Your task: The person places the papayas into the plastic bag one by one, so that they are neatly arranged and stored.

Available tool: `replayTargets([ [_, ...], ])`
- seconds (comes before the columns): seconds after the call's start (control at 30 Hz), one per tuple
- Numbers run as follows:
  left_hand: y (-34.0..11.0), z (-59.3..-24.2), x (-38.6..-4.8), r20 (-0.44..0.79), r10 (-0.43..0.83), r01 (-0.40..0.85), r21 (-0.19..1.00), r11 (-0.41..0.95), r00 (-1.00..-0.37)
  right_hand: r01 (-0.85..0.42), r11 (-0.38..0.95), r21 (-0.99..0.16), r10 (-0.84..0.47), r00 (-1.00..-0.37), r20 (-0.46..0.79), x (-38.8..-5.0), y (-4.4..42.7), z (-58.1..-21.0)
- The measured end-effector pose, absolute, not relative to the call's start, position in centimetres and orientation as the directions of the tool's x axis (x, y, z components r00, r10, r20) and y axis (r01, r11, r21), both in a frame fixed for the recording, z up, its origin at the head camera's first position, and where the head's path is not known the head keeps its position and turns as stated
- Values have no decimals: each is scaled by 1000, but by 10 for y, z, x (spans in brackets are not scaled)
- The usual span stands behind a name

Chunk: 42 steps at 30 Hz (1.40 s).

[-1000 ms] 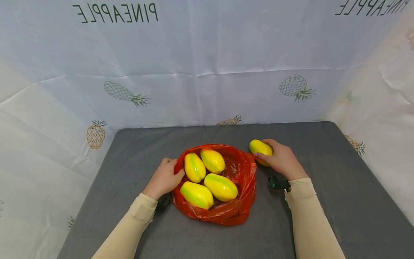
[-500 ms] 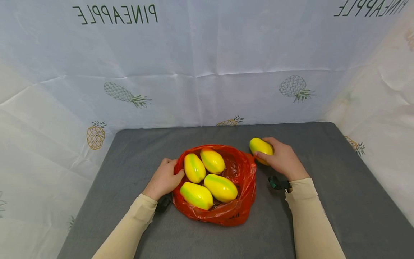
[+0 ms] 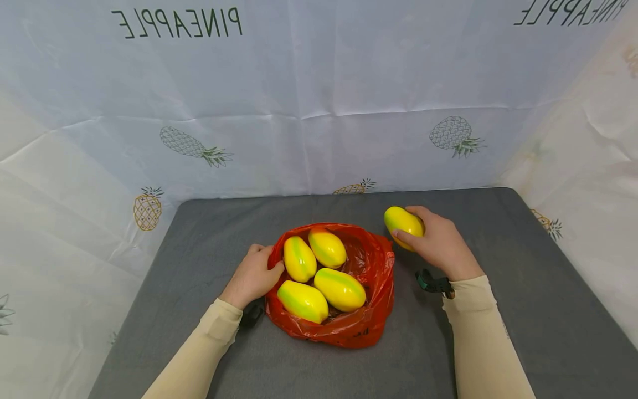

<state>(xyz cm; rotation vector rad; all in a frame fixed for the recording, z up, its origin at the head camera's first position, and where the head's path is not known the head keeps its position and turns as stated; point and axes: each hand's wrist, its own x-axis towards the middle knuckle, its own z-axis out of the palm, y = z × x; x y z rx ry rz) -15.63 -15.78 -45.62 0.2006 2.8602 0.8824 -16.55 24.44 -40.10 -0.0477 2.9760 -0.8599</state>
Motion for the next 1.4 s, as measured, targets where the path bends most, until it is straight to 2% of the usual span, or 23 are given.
replayTargets([
  [0.5,-157,-457,-156,-78,173,100,563,820,-982,-42,846,-532,-47,-999,3,-156,235,-385],
  [1.4,-158,-459,-156,-73,182,111,557,823,-981,-150,805,-575,-151,-987,46,-138,205,-364],
])
